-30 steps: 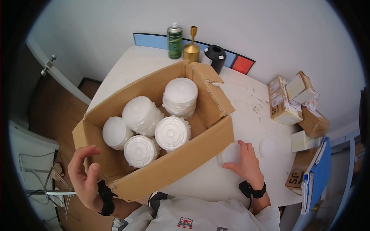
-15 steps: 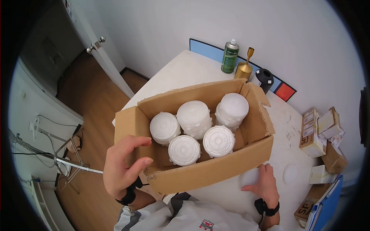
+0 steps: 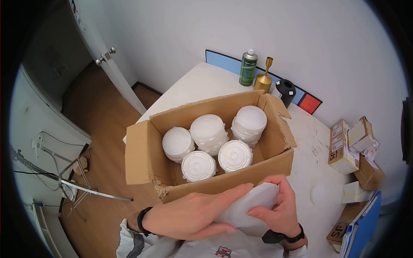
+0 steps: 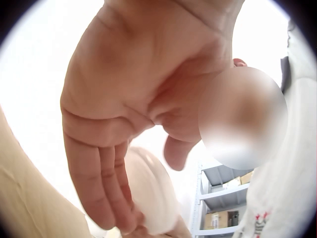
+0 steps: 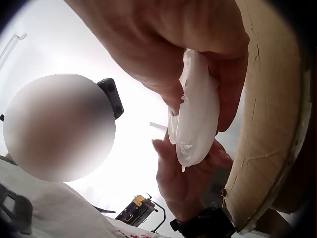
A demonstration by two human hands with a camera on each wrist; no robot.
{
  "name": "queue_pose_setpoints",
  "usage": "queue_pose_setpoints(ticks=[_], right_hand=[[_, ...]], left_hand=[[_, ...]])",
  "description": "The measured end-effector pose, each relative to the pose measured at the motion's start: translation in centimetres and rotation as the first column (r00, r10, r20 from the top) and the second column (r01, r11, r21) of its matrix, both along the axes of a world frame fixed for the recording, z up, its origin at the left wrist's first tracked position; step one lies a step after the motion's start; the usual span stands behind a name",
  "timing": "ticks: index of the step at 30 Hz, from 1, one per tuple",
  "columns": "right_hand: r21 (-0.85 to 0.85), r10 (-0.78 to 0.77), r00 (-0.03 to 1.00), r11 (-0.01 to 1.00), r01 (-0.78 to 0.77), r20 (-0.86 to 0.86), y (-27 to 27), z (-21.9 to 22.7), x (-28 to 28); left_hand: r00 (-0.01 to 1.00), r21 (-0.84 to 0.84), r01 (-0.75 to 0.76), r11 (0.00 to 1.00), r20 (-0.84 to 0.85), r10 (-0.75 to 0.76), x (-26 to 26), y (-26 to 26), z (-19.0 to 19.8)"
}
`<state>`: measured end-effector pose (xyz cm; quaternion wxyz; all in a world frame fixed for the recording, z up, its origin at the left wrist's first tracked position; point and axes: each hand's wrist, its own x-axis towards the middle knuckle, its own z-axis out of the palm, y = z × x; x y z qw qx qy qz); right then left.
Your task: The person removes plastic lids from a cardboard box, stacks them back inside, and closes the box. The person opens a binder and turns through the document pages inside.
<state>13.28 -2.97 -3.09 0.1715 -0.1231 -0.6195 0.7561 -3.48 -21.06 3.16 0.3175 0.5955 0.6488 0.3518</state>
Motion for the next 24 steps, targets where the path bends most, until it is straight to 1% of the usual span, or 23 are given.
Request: queue_pose_setpoints(ticks=[1, 2, 3, 4, 5, 6, 7, 8, 9, 10, 11, 12, 13, 14, 15, 16, 17, 18, 19, 20, 21, 23, 24], right_hand=[[-0.002, 0.02, 1.0, 1.0, -0.02, -0.019, -0.1, -0.1, -0.5], [0.069, -0.052, 0.998, 0.996, 0.055, -0.039, -0.3, -0.2, -1.0], [0.137, -0.123, 0.991, 0.982, 0.13, -0.062, -0.4, -0.2, -1.4], [0.095, -0.19, 0.974, 0.975, 0.202, -0.121, -0.2, 0.0, -2.0], [0.09, -0.173, 0.976, 0.979, 0.185, -0.131, 0.5, 0.0, -2.5], [0.281, -0.217, 0.961, 0.924, 0.258, -0.168, 1.4, -0.1, -3.2], [0.456, -0.257, 0.942, 0.827, 0.329, -0.215, 2.0, 0.0, -4.0], [0.562, -0.23, 0.924, 0.74, 0.37, -0.305, 1.8, 1.1, -5.3], [0.557, -0.222, 0.925, 0.746, 0.366, -0.309, 1.6, 1.7, -6.7], [0.678, -0.082, 0.916, 0.646, 0.35, -0.394, 1.5, 2.2, -8.1], [0.777, 0.069, 0.89, 0.521, 0.353, -0.451, 1.1, 2.5, -9.2], [0.773, 0.074, 0.884, 0.523, 0.359, -0.461, 0.4, 2.4, -9.8], [0.884, 0.173, 0.927, 0.398, 0.245, -0.334, -0.3, 2.2, -10.4], [0.96, 0.248, 0.95, 0.25, 0.125, -0.188, -0.7, 2.0, -10.8], [0.96, 0.252, 0.948, 0.251, 0.127, -0.192, -0.8, 1.6, -10.6], [0.986, 0.275, 0.96, 0.164, 0.01, -0.055, -0.8, 0.9, -10.1], [0.991, 0.285, 0.955, 0.073, -0.111, 0.085, -0.7, 0.5, -9.8], [0.991, 0.291, 0.953, 0.071, -0.116, 0.091, -0.4, 0.8, -9.7], [0.979, 0.321, 0.939, 0.12, -0.168, 0.122, -0.2, 1.4, -9.4], [0.961, 0.351, 0.924, 0.17, -0.22, 0.15, -0.1, 1.6, -9.2], [0.959, 0.355, 0.922, 0.169, -0.226, 0.155, -0.3, 1.6, -9.4], [0.962, 0.476, 0.865, 0.12, -0.244, 0.16, -0.8, 1.6, -9.9], [0.963, 0.476, 0.865, 0.116, -0.243, 0.161, -1.2, 1.5, -10.4]], left_hand=[[0.986, -0.092, -0.043, 0.995, 0.16, 0.057, 0.2, -0.1, -0.1], [0.993, 0.031, -0.122, 0.992, 0.014, 0.121, -0.1, -0.6, -0.4], [0.99, 0.03, -0.143, 0.989, -0.003, 0.143, -0.7, -1.3, 0.1], [0.938, 0.129, -0.328, 0.936, -0.077, 0.339, -1.6, -2.3, 0.8], [0.844, 0.239, -0.484, 0.842, -0.13, 0.521, -2.6, -3.1, 1.5], [0.723, 0.329, -0.6, 0.729, -0.167, 0.67, -3.8, -3.4, 2.1], [0.578, 0.42, -0.684, 0.596, -0.186, 0.794, -5.2, -3.4, 2.7], [0.569, 0.422, -0.688, 0.59, -0.192, 0.8, -6.6, -3.4, 3.2], [0.447, 0.455, -0.62, 0.639, -0.465, 0.764, -7.9, -3.3, 3.7], [0.271, 0.462, -0.55, 0.696, -0.69, 0.672, -8.8, -3.3, 3.7], [0.258, 0.468, -0.55, 0.692, -0.692, 0.674, -9.2, -3.2, 3.2], [0.239, 0.407, -0.492, 0.769, -0.786, 0.569, -9.6, -2.8, 2.4], [0.211, 0.334, -0.435, 0.836, -0.865, 0.455, -10.2, -2.4, 1.5], [0.238, 0.308, -0.4, 0.863, -0.875, 0.423, -10.9, -2.3, -0.2], [0.268, 0.279, -0.365, 0.888, -0.882, 0.387, -11.3, -2.3, -2.0], [0.285, 0.178, -0.403, 0.898, -0.908, 0.308, -11.2, -2.4, -3.3], [0.287, 0.175, -0.407, 0.896, -0.907, 0.308, -11.3, -2.8, -4.0], [0.318, 0.114, -0.365, 0.924, -0.917, 0.239, -11.2, -3.1, -4.5], [0.349, 0.051, -0.321, 0.946, -0.922, 0.168, -11.1, -3.3, -4.9], [0.415, 0.006, -0.335, 0.942, -0.897, 0.153, -10.9, -3.6, -4.8], [0.419, 0.003, -0.339, 0.941, -0.895, 0.154, -10.6, -3.6, -4.7], [0.406, -0.026, -0.303, 0.953, -0.908, 0.105, -10.4, -3.3, -4.7], [0.406, -0.022, -0.304, 0.953, -0.907, 0.109, -10.4, -2.9, -4.8]])
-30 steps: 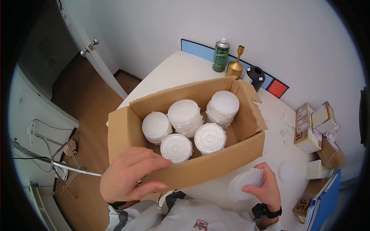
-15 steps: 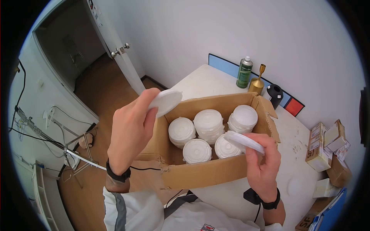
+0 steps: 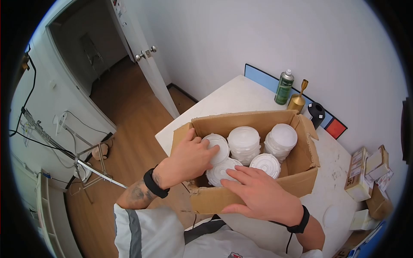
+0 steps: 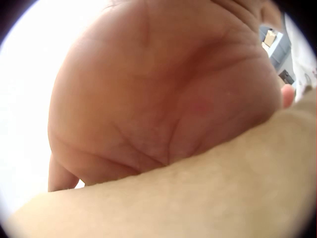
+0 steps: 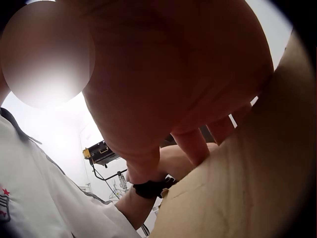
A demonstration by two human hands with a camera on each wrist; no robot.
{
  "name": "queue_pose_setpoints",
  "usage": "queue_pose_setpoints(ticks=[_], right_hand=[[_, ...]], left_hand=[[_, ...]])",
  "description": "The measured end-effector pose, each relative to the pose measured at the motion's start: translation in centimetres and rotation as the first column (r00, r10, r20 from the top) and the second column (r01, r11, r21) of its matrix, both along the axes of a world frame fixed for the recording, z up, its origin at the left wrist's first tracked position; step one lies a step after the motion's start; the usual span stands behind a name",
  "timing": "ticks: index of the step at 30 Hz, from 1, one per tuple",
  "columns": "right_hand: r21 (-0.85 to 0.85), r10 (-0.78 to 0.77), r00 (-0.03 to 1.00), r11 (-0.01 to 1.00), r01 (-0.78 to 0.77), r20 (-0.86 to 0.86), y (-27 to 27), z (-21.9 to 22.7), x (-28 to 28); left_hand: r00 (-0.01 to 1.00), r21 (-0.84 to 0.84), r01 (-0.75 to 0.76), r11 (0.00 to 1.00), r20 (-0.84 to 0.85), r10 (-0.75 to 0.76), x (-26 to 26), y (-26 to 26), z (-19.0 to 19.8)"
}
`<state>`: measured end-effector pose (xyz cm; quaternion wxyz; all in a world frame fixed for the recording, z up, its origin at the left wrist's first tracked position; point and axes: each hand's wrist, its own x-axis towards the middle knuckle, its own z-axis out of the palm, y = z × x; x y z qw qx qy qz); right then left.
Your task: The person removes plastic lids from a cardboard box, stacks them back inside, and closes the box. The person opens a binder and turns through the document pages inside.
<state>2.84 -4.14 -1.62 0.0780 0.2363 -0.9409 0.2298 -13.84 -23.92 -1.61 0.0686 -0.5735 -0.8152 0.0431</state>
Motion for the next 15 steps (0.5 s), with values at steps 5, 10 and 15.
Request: queue_pose_setpoints(ticks=[5, 10, 15], right_hand=[[0.162, -0.042, 0.943, 0.987, -0.013, 0.331, -1.1, 1.0, -1.9], [0.234, -0.136, 0.835, 0.972, 0.008, 0.534, -0.6, 2.9, -2.9], [0.147, -0.182, 0.923, 0.979, 0.139, 0.338, 0.8, 0.9, -1.7]], left_hand=[[0.98, -0.14, -0.171, 0.975, -0.124, 0.154, -1.1, 1.1, -0.9], [0.979, -0.165, -0.157, 0.974, -0.155, 0.132, -0.4, 1.2, -0.6], [0.992, -0.021, 0.008, 1.0, -0.126, -0.011, -0.8, 1.0, -1.4]])
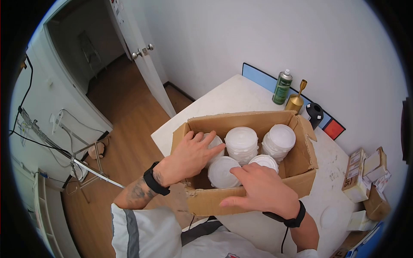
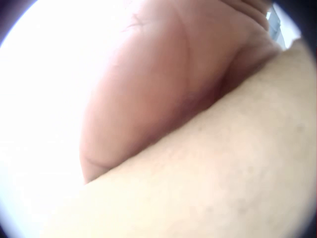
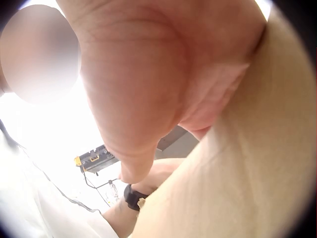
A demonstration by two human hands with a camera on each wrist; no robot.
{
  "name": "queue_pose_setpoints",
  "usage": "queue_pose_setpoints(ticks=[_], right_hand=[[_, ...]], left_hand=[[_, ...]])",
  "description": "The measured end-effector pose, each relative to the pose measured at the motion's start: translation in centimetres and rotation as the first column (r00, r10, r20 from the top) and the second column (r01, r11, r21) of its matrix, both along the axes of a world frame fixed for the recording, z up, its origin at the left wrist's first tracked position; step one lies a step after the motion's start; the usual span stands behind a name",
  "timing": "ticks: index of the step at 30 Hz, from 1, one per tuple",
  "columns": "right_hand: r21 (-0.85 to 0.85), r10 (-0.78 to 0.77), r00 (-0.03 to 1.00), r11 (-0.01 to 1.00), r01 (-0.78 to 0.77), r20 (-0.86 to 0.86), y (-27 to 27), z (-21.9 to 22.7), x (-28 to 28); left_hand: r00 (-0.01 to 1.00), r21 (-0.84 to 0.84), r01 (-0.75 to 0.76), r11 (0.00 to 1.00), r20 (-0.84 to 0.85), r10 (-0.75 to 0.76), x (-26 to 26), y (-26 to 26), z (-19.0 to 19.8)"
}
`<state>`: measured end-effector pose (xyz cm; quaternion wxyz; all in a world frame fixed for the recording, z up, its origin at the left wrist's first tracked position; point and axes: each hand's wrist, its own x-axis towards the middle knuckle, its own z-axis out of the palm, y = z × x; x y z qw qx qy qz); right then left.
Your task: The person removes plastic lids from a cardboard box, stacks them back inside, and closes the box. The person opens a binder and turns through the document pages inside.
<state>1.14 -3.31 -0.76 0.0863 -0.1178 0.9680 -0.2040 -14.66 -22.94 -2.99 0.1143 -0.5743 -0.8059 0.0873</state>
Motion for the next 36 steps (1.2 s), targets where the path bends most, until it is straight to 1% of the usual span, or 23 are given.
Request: queue_pose_setpoints(ticks=[2, 3, 5, 6, 8, 10, 12, 14, 15, 16, 18, 19, 21, 22, 24, 25, 27, 28, 30, 31, 33, 35, 36], right_hand=[[-0.152, -0.101, 0.968, 0.986, 0.067, -0.231, 0.9, 0.7, 1.4], [-0.152, -0.104, 0.968, 0.986, 0.071, -0.227, 1.8, 0.9, 2.2], [-0.268, -0.275, 0.876, 0.947, 0.177, -0.397, 4.3, 1.5, 4.5], [-0.291, -0.391, 0.837, 0.911, 0.292, -0.383, 5.6, 2.0, 6.0], [-0.289, -0.594, 0.691, 0.805, 0.519, -0.412, 8.6, 2.0, 9.2], [-0.215, -0.763, 0.476, 0.603, 0.768, -0.437, 11.6, 1.3, 12.7], [-0.023, -0.826, 0.374, 0.422, 0.906, -0.421, 14.8, -0.5, 17.3], [0.204, -0.865, 0.339, 0.281, 0.938, -0.369, 17.3, -3.8, 22.2], [0.332, -0.931, 0.277, 0.191, 0.924, -0.236, 17.4, -4.6, 23.8], [0.41, -0.97, 0.223, 0.164, 0.897, -0.099, 17.8, -6.0, 25.2], [0.329, -0.95, 0.311, 0.289, 0.899, -0.015, 18.3, -9.3, 28.4], [0.324, -0.955, 0.297, 0.277, 0.905, -0.013, 18.4, -11.0, 29.4], [0.185, -0.955, 0.296, 0.297, 0.937, 0.032, 18.2, -12.9, 30.6], [0.181, -0.956, 0.291, 0.292, 0.939, 0.034, 17.7, -12.5, 30.4], [0.29, -0.99, 0.136, 0.141, 0.947, 0.036, 16.5, -11.2, 28.5], [0.283, -0.989, 0.142, 0.145, 0.948, 0.032, 16.4, -11.0, 28.1], [0.253, -0.986, 0.162, 0.167, 0.953, 0.042, 16.4, -10.4, 27.4], [0.214, -0.983, 0.177, 0.184, 0.959, 0.051, 16.3, -10.0, 26.8], [0.025, -0.895, 0.377, 0.383, 0.924, -0.24, 16.6, -10.6, 26.0], [0.026, -0.877, 0.417, 0.424, 0.906, -0.238, 16.5, -10.0, 24.6], [-0.386, -0.948, 0.295, 0.319, 0.866, -0.123, 11.8, -4.2, 19.5], [-0.572, -0.859, 0.451, 0.502, 0.649, -0.243, 9.4, -1.9, 15.9], [-0.546, -0.773, 0.538, 0.626, 0.557, -0.337, 8.5, -0.8, 13.8]], left_hand=[[0.989, -0.093, -0.089, 0.992, 0.106, 0.099, 0.1, 0.3, 0.1], [0.989, -0.093, -0.086, 0.992, 0.111, 0.096, 0.2, 0.4, 0.2], [1.0, 0.051, 0.004, 0.999, 0.003, -0.004, 0.7, 0.6, 1.0], [1.0, 0.054, 0.019, 0.998, 0.011, -0.019, 1.1, 0.7, 1.7], [0.97, -0.003, 0.072, 0.997, 0.233, -0.07, 2.1, 0.6, 3.4], [0.903, 0.0, 0.149, 0.989, 0.407, -0.136, 3.0, 0.7, 3.5], [0.879, -0.058, 0.166, 0.984, 0.461, -0.121, 2.8, 1.1, 2.5], [0.929, -0.065, 0.18, 0.982, 0.339, -0.148, 2.9, 1.5, 2.0], [0.913, -0.067, 0.17, 0.983, 0.386, -0.132, 2.8, 1.8, 1.6], [0.9, -0.045, 0.175, 0.983, 0.412, -0.142, 2.8, 2.1, 1.2], [0.91, -0.079, 0.177, 0.981, 0.393, -0.133, 2.9, 2.2, 1.3], [0.91, -0.084, 0.191, 0.978, 0.389, -0.145, 2.9, 2.2, 1.1], [0.905, -0.091, 0.16, 0.983, 0.412, -0.109, 2.7, 2.4, 0.9], [0.905, -0.094, 0.165, 0.982, 0.41, -0.113, 2.7, 2.6, 1.0], [0.893, -0.105, 0.162, 0.981, 0.44, -0.1, 2.7, 2.3, 1.2], [0.902, -0.121, 0.124, 0.985, 0.428, -0.061, 2.7, 2.0, 1.4], [0.873, -0.061, 0.154, 0.986, 0.475, -0.107, 2.5, 2.0, 1.4], [0.882, -0.076, 0.099, 0.992, 0.469, -0.053, 2.4, 1.7, 1.5], [0.88, -0.001, 0.157, 0.988, 0.454, -0.139, 2.2, 1.3, 1.2], [0.885, -0.002, 0.113, 0.994, 0.456, -0.099, 2.1, 1.2, 1.0], [0.857, 0.074, 0.108, 0.991, 0.499, -0.131, 1.9, 0.9, 0.7], [0.85, 0.105, 0.096, 0.99, 0.509, -0.137, 1.7, 0.8, 0.4], [0.839, 0.145, 0.103, 0.984, 0.518, -0.164, 1.6, 0.8, 0.4]])
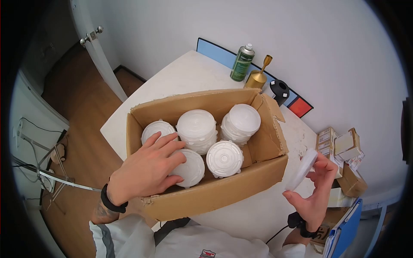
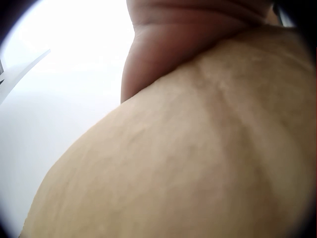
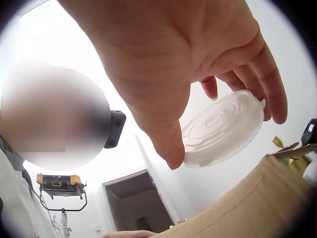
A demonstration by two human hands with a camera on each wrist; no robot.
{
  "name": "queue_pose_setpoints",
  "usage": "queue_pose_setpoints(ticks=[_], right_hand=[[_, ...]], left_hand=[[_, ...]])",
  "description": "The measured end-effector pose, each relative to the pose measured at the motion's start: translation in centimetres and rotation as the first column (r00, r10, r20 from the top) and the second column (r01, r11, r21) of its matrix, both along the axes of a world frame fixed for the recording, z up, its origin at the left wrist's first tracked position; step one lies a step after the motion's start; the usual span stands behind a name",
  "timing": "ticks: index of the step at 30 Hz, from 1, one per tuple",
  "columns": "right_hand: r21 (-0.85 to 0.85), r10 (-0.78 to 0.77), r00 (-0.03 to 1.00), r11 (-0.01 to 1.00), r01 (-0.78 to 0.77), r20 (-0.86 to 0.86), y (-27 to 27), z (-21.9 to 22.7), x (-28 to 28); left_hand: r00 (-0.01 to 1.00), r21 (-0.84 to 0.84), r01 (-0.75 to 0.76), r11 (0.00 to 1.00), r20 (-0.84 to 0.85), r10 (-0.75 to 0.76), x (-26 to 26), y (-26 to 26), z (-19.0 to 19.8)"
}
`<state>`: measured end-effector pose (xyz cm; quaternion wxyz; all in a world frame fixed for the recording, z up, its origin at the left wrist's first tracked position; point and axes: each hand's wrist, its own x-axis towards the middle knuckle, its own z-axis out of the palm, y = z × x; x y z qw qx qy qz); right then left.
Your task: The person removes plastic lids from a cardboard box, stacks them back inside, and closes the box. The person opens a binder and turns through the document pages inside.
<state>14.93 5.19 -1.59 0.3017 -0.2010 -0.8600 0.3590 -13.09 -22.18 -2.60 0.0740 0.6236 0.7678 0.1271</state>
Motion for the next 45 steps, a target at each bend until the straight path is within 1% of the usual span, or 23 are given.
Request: queue_pose_setpoints(ticks=[1, 2, 4, 5, 6, 7, 10, 13, 17, 19, 20, 22, 23, 25, 26, 28, 29, 30, 35, 37, 40, 41, 45], right_hand=[[0.095, 0.123, 0.992, 0.988, -0.119, -0.036, -0.7, 1.0, -2.3], [0.098, 0.132, 0.991, 0.987, -0.128, -0.036, -1.4, 2.0, -5.0], [0.294, 0.276, 0.956, 0.909, -0.294, 0.102, -2.5, 3.6, -9.5], [0.299, 0.288, 0.951, 0.903, -0.308, 0.11, -2.5, 3.2, -10.7], [0.242, 0.343, 0.867, 0.864, -0.442, 0.36, -2.3, 2.1, -11.9], [0.155, 0.377, 0.72, 0.818, -0.554, 0.582, -2.2, 1.4, -12.8], [0.064, 0.383, 0.725, 0.861, -0.505, 0.572, -2.2, 1.2, -13.0], [0.141, 0.382, 0.778, 0.85, -0.508, 0.499, -1.4, 0.3, -12.2], [0.196, 0.341, 0.816, 0.86, -0.471, 0.466, -2.1, -0.2, -10.7], [0.349, 0.367, 0.822, 0.774, -0.529, 0.435, -2.2, 0.0, -10.0], [0.353, 0.366, 0.827, 0.775, -0.525, 0.426, -2.3, 0.0, -9.6], [0.509, 0.264, 0.852, 0.708, -0.49, 0.453, -2.8, -0.3, -8.7], [0.514, 0.267, 0.858, 0.709, -0.483, 0.438, -2.9, -0.7, -8.1], [0.554, 0.201, 0.888, 0.719, -0.421, 0.413, -2.9, -1.6, -7.4], [0.554, 0.204, 0.891, 0.72, -0.417, 0.405, -2.9, -1.9, -7.3], [0.605, 0.181, 0.93, 0.716, -0.347, 0.32, -3.4, -2.6, -7.1], [0.605, 0.189, 0.932, 0.717, -0.346, 0.308, -3.8, -2.8, -6.9], [0.598, 0.179, 0.942, 0.735, -0.32, 0.283, -4.1, -3.0, -6.8], [0.586, 0.147, 0.968, 0.774, -0.241, 0.204, -5.2, -3.0, -5.6], [0.569, 0.198, 0.957, 0.771, -0.285, 0.211, -4.5, -2.9, -5.3], [0.559, 0.232, 0.955, 0.775, -0.296, 0.185, -3.8, -3.0, -5.3], [0.554, 0.232, 0.958, 0.781, -0.287, 0.169, -3.7, -2.9, -5.3], [0.561, 0.243, 0.959, 0.778, -0.282, 0.145, -3.4, -3.0, -5.4]], left_hand=[[1.0, 0.039, -0.004, 0.999, 0.009, 0.004, 0.0, -0.1, 0.1], [1.0, 0.041, -0.013, 0.999, 0.008, 0.013, -0.1, -0.3, 0.1], [1.0, 0.087, -0.02, 0.996, 0.015, 0.019, -0.2, -0.7, 0.0], [0.999, 0.094, -0.034, 0.995, 0.021, 0.032, -0.2, -0.8, 0.0], [0.999, 0.136, -0.03, 0.99, 0.028, 0.027, -0.3, -1.0, 0.0], [0.999, 0.179, -0.028, 0.983, 0.035, 0.022, -0.4, -1.1, -0.1], [0.994, 0.306, -0.067, 0.95, 0.099, 0.038, -0.6, -1.5, -0.6], [0.984, 0.325, -0.096, 0.941, 0.172, 0.041, -0.7, -1.3, -0.4], [0.987, 0.315, -0.082, 0.946, 0.156, 0.033, -0.5, -0.8, -0.3], [0.985, 0.351, -0.107, 0.93, 0.166, 0.051, -0.5, -0.9, -0.2], [0.987, 0.351, -0.103, 0.931, 0.156, 0.05, -0.5, -0.8, -0.3], [0.988, 0.524, -0.136, 0.841, 0.136, 0.075, -0.6, -1.1, -0.3], [0.99, 0.522, -0.129, 0.843, 0.119, 0.077, -0.7, -1.4, 0.1], [0.982, 0.423, -0.19, 0.886, 0.076, 0.174, -0.9, -1.8, 1.6], [0.982, 0.421, -0.187, 0.888, 0.066, 0.176, -0.8, -1.7, 2.8], [0.98, 0.181, -0.196, 0.964, -0.007, 0.201, -0.4, -0.9, 6.2], [0.987, 0.099, -0.13, 0.987, -0.087, 0.138, -0.7, -0.3, 7.0], [0.984, 0.098, -0.137, 0.986, -0.1, 0.147, -1.0, 0.8, 7.3], [0.991, -0.09, -0.037, 0.995, -0.131, 0.024, -2.6, 7.5, 4.5], [0.99, -0.206, -0.049, 0.977, -0.138, 0.02, -2.7, 9.4, 3.7], [0.996, -0.286, -0.061, 0.956, -0.086, 0.038, -3.2, 10.8, 4.2], [0.998, -0.225, -0.049, 0.973, -0.058, 0.037, -3.4, 10.7, 4.0], [0.994, -0.209, -0.044, 0.977, -0.103, 0.023, -2.7, 10.8, 3.9]])
